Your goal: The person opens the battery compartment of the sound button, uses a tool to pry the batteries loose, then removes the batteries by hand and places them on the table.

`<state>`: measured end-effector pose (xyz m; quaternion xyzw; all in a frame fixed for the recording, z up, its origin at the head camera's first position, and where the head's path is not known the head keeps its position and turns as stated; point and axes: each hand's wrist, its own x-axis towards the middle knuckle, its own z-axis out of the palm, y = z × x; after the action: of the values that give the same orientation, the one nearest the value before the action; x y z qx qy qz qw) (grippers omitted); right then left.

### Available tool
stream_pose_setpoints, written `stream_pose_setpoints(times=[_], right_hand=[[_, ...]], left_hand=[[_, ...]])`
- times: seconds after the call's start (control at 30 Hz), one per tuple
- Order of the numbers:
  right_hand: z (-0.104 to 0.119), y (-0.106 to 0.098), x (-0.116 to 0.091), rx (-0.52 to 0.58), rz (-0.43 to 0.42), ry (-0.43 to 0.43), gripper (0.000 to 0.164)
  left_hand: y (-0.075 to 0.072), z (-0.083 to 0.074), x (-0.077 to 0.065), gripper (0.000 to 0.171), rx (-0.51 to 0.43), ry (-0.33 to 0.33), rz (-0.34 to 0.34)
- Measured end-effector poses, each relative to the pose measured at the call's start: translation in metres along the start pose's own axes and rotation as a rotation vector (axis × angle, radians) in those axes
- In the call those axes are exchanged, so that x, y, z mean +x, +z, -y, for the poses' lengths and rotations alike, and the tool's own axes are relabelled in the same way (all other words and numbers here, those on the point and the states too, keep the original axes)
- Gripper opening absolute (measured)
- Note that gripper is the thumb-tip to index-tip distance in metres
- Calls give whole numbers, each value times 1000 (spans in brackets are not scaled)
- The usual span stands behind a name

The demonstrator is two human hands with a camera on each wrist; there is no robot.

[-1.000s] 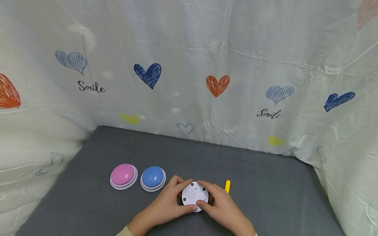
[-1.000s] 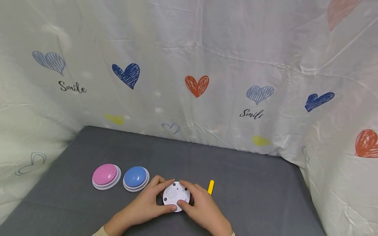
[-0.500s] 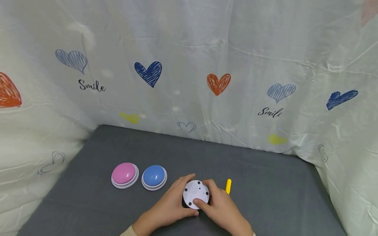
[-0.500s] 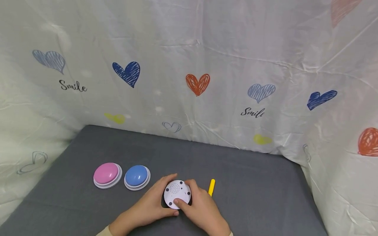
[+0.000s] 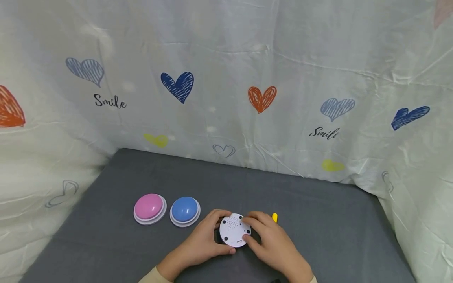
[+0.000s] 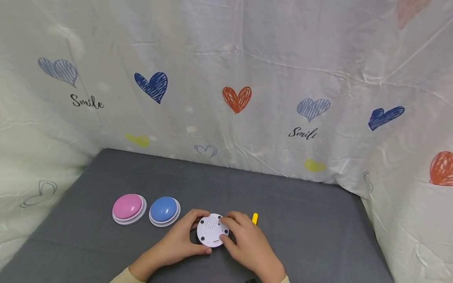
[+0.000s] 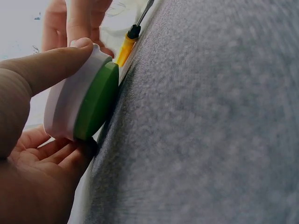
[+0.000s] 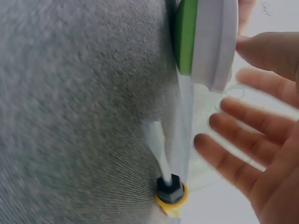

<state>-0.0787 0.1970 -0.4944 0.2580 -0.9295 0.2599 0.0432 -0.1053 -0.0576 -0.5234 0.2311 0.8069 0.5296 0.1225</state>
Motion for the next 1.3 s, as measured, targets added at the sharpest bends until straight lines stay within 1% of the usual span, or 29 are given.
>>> stream_pose_setpoints(times=[0.07, 0.17, 0.23, 0.33, 0.5, 0.6, 0.77, 0.93, 1.1, 1.3], right_hand=[[-1, -1, 0, -19, -46, -109, 38], [0, 0, 2, -42, -87, -252, 33], [1, 0, 2, -55, -87, -307, 30], [4, 0, 1, -94, -82, -346, 27], [7, 0, 0, -158, -73, -361, 25], [8, 0, 0, -195, -64, -364, 27], [11, 1, 2, -271, -80, -396, 26], [15, 4, 4, -288, -88, -403, 22], [17, 4, 3, -290, -66, -391, 21], [18, 4, 2, -320, -42, -401, 22]], left_hand=[[-1, 0, 1, 90, 3, -3, 9], [-1, 0, 3, 90, 2, 18, 13], [0, -1, 4, 89, -3, 33, 15], [0, -3, 5, 88, -16, 49, 20], [0, -2, 6, 88, -25, 51, 22], [0, -1, 7, 88, -21, 51, 20], [-1, 1, 8, 88, -15, 57, 14], [-1, 3, 5, 87, -12, 66, 15], [-1, 3, 4, 88, -26, 69, 15], [1, 5, 2, 88, -19, 87, 7]])
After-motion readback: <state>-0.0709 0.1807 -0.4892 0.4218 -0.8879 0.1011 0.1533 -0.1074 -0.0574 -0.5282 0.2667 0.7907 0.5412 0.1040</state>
